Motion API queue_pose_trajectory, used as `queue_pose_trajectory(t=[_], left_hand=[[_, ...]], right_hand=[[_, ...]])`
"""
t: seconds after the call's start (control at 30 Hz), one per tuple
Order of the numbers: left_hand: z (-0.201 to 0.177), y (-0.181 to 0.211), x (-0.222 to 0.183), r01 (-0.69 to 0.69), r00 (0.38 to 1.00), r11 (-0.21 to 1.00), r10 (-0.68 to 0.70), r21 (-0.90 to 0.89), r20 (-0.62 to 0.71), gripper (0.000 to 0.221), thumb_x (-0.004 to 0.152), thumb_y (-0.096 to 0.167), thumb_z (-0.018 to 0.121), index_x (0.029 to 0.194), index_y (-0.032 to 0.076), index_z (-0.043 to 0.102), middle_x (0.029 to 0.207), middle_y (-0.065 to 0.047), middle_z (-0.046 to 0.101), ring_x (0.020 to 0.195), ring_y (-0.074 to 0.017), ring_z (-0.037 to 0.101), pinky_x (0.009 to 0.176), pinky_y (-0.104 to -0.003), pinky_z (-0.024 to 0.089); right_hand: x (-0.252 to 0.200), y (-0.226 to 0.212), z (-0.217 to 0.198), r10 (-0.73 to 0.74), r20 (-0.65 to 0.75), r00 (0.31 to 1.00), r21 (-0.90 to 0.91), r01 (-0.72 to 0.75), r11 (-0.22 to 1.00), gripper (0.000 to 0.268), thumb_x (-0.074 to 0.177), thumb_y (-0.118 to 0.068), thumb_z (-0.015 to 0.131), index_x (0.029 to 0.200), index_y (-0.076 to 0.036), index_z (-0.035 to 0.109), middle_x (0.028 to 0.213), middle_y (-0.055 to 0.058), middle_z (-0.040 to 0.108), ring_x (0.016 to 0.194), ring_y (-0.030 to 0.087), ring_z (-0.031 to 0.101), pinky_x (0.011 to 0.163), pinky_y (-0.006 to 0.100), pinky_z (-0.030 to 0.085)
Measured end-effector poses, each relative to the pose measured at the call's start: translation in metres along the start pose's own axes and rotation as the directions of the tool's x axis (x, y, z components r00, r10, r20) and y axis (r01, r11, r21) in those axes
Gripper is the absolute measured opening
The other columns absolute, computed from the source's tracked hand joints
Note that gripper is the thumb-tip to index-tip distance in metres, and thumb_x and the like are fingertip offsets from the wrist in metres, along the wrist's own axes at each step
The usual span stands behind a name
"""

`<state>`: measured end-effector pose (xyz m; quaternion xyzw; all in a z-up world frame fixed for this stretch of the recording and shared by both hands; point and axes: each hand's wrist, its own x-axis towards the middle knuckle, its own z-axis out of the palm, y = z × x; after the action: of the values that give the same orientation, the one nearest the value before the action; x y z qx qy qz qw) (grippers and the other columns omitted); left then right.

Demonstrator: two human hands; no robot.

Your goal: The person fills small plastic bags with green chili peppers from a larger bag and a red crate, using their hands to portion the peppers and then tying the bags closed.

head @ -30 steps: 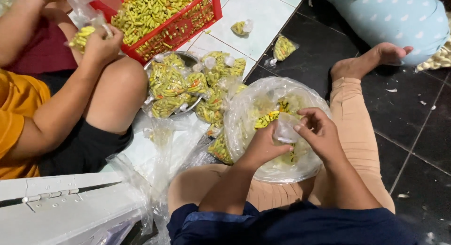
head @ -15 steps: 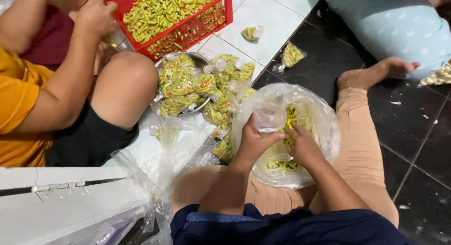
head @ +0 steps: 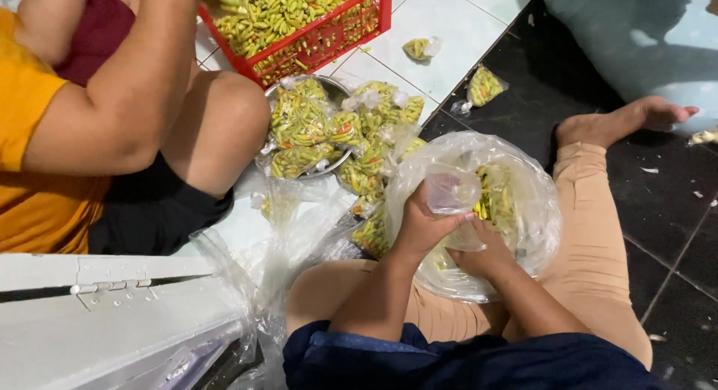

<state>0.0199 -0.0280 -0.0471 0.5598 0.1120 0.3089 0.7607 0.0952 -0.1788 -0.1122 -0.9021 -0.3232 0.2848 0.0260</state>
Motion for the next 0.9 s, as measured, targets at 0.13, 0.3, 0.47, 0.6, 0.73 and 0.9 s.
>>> queue_pose_trajectory(t=[0.13,0.3,0.47,0.6,0.73,0.9], left_hand=[[-0.002,0.021,0.002,-0.041,0.998,0.996,0.044,0.075,-0.046,0.063,0.061,0.009,0.098,0.116,0.003,0.067,0.109,-0.016,0.072,0.108,-0.0246,0.068,0.099,-0.043,0.052],[0.002,0.047,0.005,-0.092,0.971,0.962,0.143,0.255,-0.19,0.051,0.057,-0.012,0.091,0.1,0.001,0.066,0.085,-0.011,0.066,0.08,-0.0194,0.068,0.085,-0.031,0.054],[0.008,0.043,0.004,-0.17,0.975,0.955,0.198,0.243,-0.096,0.062,0.054,-0.012,0.089,0.109,0.007,0.067,0.089,-0.009,0.068,0.087,-0.0162,0.07,0.086,-0.029,0.055],[0.008,0.03,0.001,-0.127,0.985,0.967,0.149,0.221,-0.086,0.064,0.05,-0.012,0.09,0.108,0.007,0.071,0.092,-0.011,0.075,0.092,-0.0258,0.077,0.088,-0.039,0.059],[0.006,0.013,0.001,-0.122,0.979,0.93,0.17,0.348,-0.111,0.056,0.055,-0.01,0.093,0.104,0.002,0.069,0.091,-0.02,0.073,0.09,-0.0283,0.075,0.084,-0.041,0.057],[0.001,0.01,0.004,0.079,0.992,0.972,-0.056,0.221,-0.109,0.055,0.059,-0.006,0.091,0.109,0.0,0.069,0.102,-0.022,0.075,0.106,-0.0337,0.071,0.09,-0.055,0.055]], right_hand=[[-0.005,-0.006,0.005,-0.02,0.003,1.0,-0.108,0.021,0.994,0.067,0.089,-0.054,0.058,0.144,-0.016,0.057,0.144,0.01,0.059,0.136,0.038,0.049,0.111,0.049,0.049],[-0.02,-0.026,-0.017,-0.028,0.08,0.996,-0.116,0.037,0.993,0.064,0.085,-0.045,0.067,0.144,-0.028,0.048,0.142,0.017,0.054,0.132,0.045,0.054,0.111,0.051,0.047],[-0.006,-0.006,0.002,-0.016,0.049,0.999,0.079,0.012,0.997,0.042,0.08,-0.032,0.072,0.12,-0.025,0.06,0.126,0.017,0.063,0.115,0.046,0.066,0.097,0.051,0.055],[-0.014,-0.008,-0.027,0.121,0.11,0.986,0.308,-0.15,0.939,0.037,0.072,-0.029,0.071,0.102,-0.007,0.075,0.102,0.025,0.074,0.101,0.046,0.073,0.085,0.052,0.058],[-0.027,0.017,-0.047,0.142,-0.032,0.989,0.517,-0.105,0.849,0.045,0.075,-0.02,0.073,0.12,-0.02,0.069,0.101,0.02,0.074,0.101,0.042,0.072,0.086,0.051,0.058],[-0.091,-0.003,-0.139,0.116,-0.17,0.979,0.834,0.08,0.547,0.034,0.078,0.006,0.069,0.111,0.003,0.067,0.082,0.019,0.063,0.064,0.026,0.062,0.049,0.031,0.058]])
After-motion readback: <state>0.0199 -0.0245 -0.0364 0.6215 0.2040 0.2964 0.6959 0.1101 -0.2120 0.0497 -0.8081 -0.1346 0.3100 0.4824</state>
